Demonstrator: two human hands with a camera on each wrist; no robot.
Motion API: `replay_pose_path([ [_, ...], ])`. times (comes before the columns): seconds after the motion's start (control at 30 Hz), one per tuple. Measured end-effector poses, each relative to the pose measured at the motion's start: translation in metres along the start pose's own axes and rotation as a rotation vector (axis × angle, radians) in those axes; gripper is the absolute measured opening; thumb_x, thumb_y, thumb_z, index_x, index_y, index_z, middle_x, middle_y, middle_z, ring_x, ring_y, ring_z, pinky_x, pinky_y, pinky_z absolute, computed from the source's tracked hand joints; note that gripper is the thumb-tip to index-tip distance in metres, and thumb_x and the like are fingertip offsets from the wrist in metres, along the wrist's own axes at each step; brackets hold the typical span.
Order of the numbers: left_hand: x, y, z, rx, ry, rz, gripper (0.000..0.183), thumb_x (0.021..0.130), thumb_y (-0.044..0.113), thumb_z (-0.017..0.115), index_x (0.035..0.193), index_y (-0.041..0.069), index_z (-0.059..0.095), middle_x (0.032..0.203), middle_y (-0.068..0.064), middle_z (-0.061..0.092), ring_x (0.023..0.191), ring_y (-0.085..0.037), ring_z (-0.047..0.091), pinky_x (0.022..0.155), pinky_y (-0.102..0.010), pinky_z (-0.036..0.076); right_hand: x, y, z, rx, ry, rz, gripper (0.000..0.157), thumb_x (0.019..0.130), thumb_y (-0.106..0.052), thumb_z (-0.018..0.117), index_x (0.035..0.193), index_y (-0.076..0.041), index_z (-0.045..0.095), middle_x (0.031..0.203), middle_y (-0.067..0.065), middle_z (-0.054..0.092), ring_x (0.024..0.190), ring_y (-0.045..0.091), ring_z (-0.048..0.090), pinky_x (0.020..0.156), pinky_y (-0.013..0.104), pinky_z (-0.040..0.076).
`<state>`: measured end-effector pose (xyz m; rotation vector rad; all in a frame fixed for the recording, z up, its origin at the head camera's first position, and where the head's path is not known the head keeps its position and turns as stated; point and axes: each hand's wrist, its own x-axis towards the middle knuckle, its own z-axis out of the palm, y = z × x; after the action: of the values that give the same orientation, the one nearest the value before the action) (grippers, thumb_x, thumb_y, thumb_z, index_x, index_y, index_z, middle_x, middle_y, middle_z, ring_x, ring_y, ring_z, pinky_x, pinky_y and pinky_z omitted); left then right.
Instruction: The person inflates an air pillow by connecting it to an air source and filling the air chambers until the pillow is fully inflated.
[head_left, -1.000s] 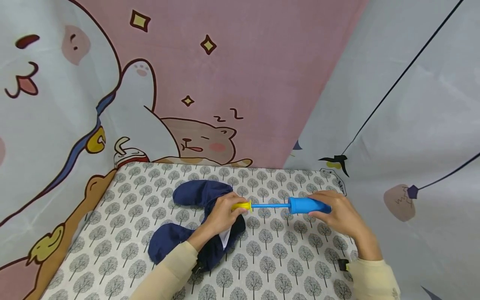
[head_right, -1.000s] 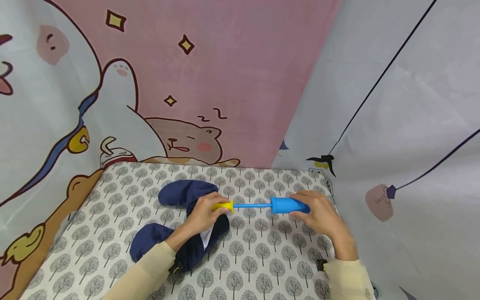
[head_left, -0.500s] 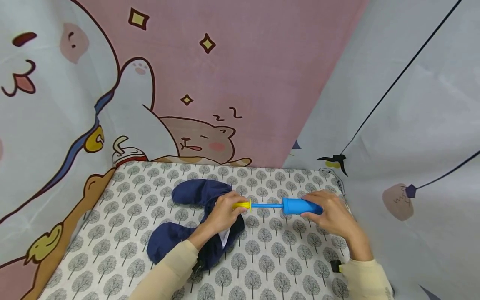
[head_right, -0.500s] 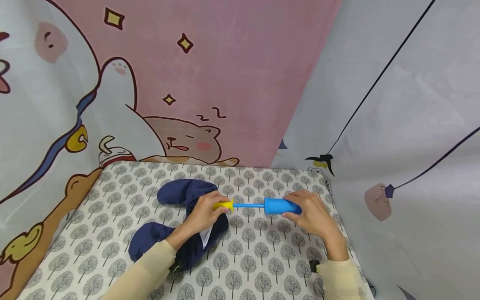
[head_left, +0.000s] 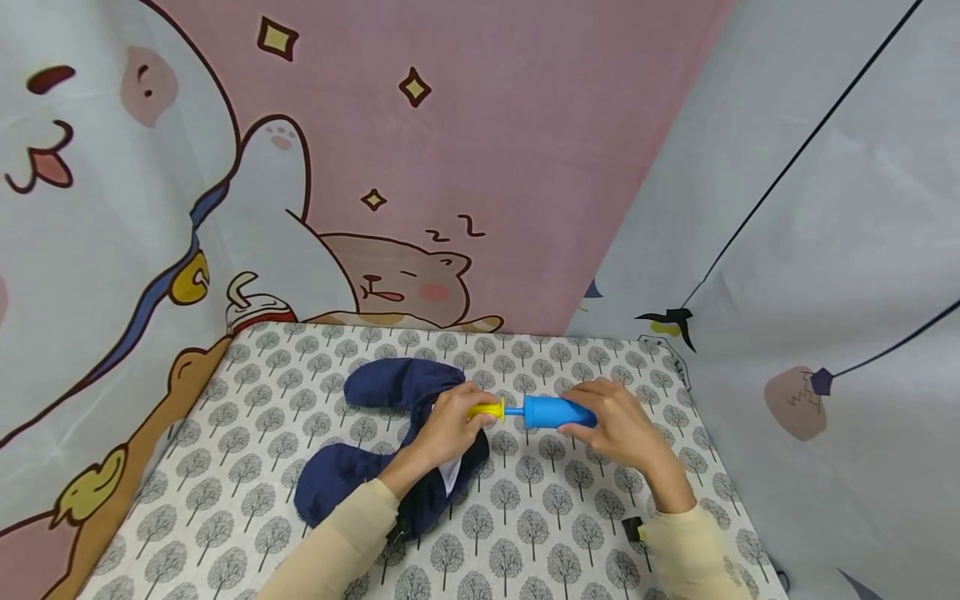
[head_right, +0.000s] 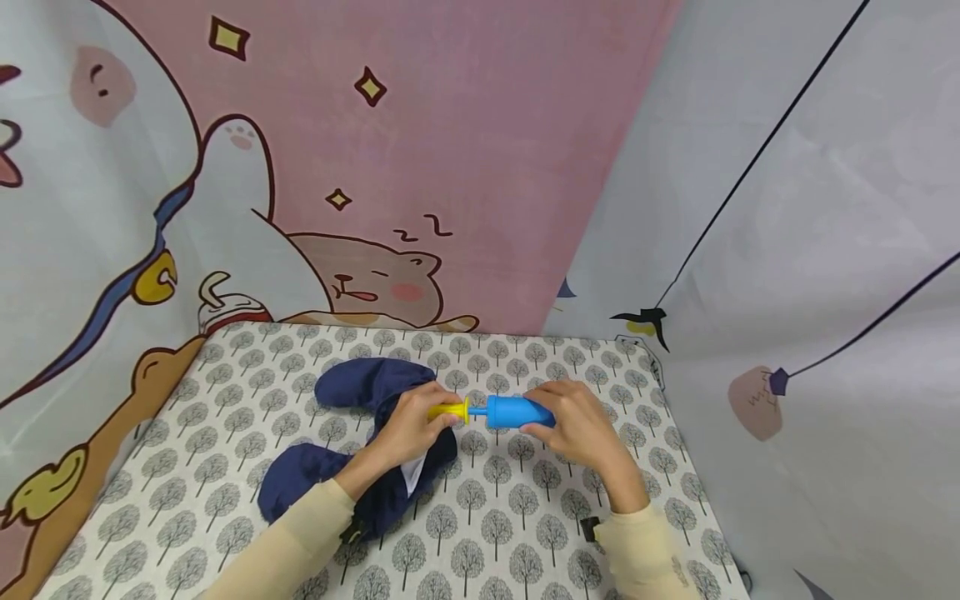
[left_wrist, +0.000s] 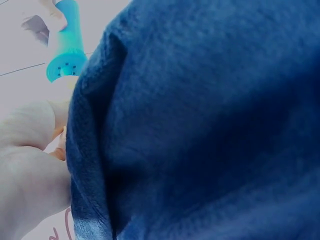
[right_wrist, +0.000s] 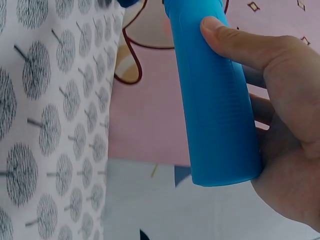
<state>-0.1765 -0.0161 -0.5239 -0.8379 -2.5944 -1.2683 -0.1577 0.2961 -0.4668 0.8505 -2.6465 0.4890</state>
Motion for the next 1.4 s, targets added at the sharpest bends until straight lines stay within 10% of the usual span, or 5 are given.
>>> replay_pose_path([
  [0.47, -0.001, -0.003, 0.002, -0.003, -0.006, 0.047, 0.026, 0.103, 0.011, 0.082, 0.128, 0.004, 0.083, 0.108, -0.009, 0.075, 0.090, -0.019, 0.067, 0.079, -0.029, 0.056, 0.004, -0.006, 0.012, -0.061, -0.054, -0.039, 0.055, 0.083, -0.031, 0.103, 0.128, -0.006, 0.084, 0.127, 0.016, 0.082, 0.114, 0.036, 0.078, 0.099, 0.056, 0.064],
  [1.17, 0.000, -0.003, -0.009, 0.010, -0.033, -0.017, 0.024, 0.104, 0.016, 0.083, 0.127, 0.011, 0.085, 0.114, -0.005, 0.078, 0.101, -0.020, 0.072, 0.090, -0.032, 0.061, -0.051, 0.056, -0.050, 0.052, -0.087, 0.169, 0.054, 0.082, -0.017, 0.103, 0.131, -0.007, 0.083, 0.136, 0.021, 0.077, 0.122, 0.048, 0.075, 0.097, 0.067, 0.061],
  [1.4, 0.000, -0.008, -0.003, -0.005, 0.026, 0.087, 0.023, 0.101, 0.008, 0.084, 0.124, 0.005, 0.084, 0.110, -0.010, 0.078, 0.096, -0.023, 0.073, 0.083, -0.031, 0.061, -0.047, 0.051, -0.051, 0.056, -0.075, 0.187, 0.051, 0.081, -0.021, 0.104, 0.128, -0.010, 0.085, 0.135, 0.020, 0.079, 0.120, 0.048, 0.076, 0.097, 0.067, 0.062],
])
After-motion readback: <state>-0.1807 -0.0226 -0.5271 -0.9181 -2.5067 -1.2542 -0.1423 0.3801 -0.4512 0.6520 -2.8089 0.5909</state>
